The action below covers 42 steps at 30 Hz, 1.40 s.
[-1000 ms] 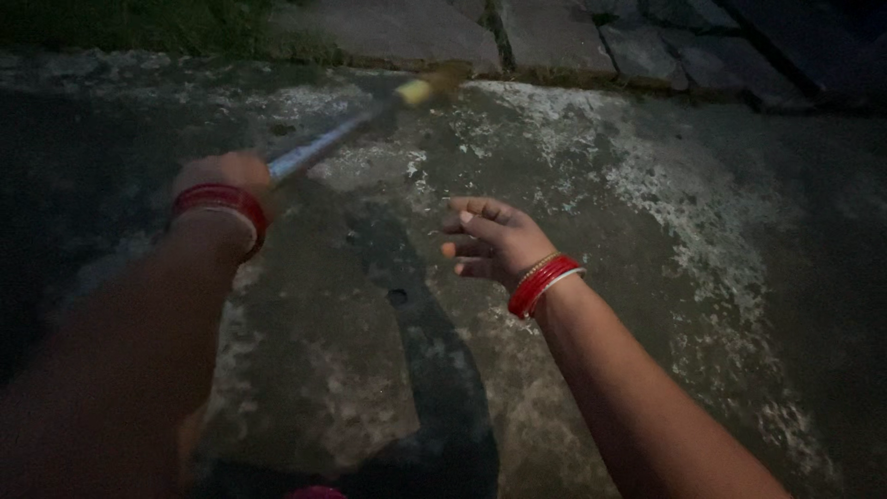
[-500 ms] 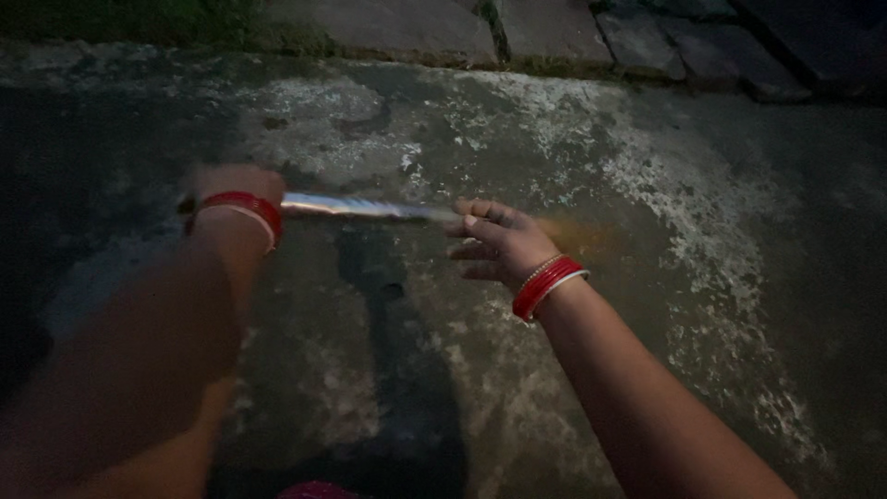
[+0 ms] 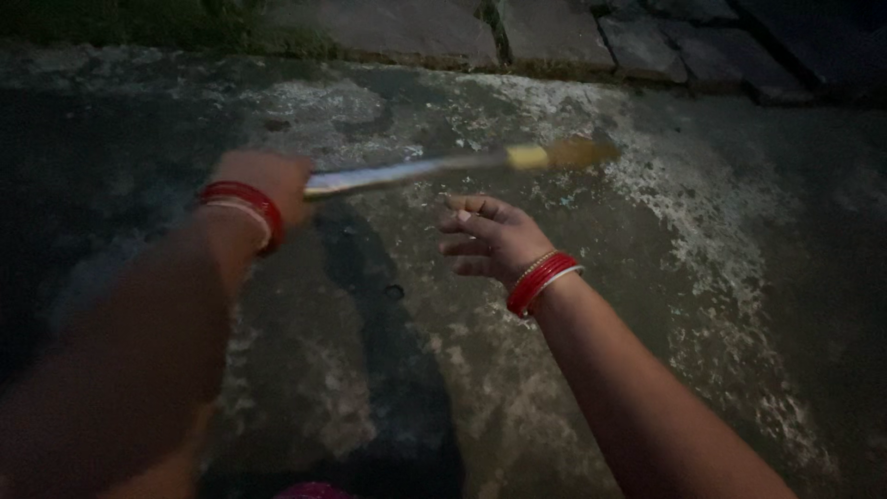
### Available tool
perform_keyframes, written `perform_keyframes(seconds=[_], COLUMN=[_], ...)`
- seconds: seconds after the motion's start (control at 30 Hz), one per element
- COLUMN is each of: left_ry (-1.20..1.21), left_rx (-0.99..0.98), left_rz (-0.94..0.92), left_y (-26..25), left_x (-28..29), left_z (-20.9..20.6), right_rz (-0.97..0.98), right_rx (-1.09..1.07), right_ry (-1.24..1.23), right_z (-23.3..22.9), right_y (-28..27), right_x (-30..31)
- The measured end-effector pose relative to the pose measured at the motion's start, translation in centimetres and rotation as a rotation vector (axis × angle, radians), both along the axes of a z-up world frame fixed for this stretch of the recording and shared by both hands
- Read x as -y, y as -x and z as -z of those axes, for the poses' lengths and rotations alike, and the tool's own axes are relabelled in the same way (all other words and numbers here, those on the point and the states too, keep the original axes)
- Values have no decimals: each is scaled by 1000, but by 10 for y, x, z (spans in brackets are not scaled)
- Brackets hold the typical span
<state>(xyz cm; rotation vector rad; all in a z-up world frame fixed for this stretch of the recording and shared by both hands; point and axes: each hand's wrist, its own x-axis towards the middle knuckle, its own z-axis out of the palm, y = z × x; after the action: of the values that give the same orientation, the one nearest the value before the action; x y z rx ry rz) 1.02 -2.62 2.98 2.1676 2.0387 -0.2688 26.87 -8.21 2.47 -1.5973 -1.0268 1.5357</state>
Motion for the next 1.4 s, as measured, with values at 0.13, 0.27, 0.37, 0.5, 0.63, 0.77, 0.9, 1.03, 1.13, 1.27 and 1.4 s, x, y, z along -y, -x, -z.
perform_keyframes(seconds=[0.13,0.27,0.37,0.5,0.63,0.77,0.9,1.03,1.13,1.27,1.4], left_ry=[139,191,108,85,62,-6,66,124,185,177,178], left_rx=[-30,-218,-255,-151,-29,-137,-121,-204,-241,-169,-236], left_rz=[208,289,216,-105,-305,-137,92,328,354,105,73], left_y=[-34,-46,-35,-29,-23,-12,-31,-56,-55,-46,-34], left_x=[0,-5,-14,-23,-22,-17,-9,-6,-9,-7,-15], left_z=[-1,13,24,24,20,17,16,12,13,21,24], right_rz=[40,19,4,11,-10,-1,31,35,33,35,39], right_rx=[-31,-18,-73,-26,-54,-45,-88,-137,-127,-121,-81], right_ry=[18,32,29,2,-33,-39,-12,-15,-8,17,11], right_z=[4,10,12,8,6,5,10,19,23,24,22], right_y=[-2,-9,-13,-16,-19,-19,-19,-28,-35,-36,-33], right_x=[1,0,1,5,7,6,3,3,3,3,2])
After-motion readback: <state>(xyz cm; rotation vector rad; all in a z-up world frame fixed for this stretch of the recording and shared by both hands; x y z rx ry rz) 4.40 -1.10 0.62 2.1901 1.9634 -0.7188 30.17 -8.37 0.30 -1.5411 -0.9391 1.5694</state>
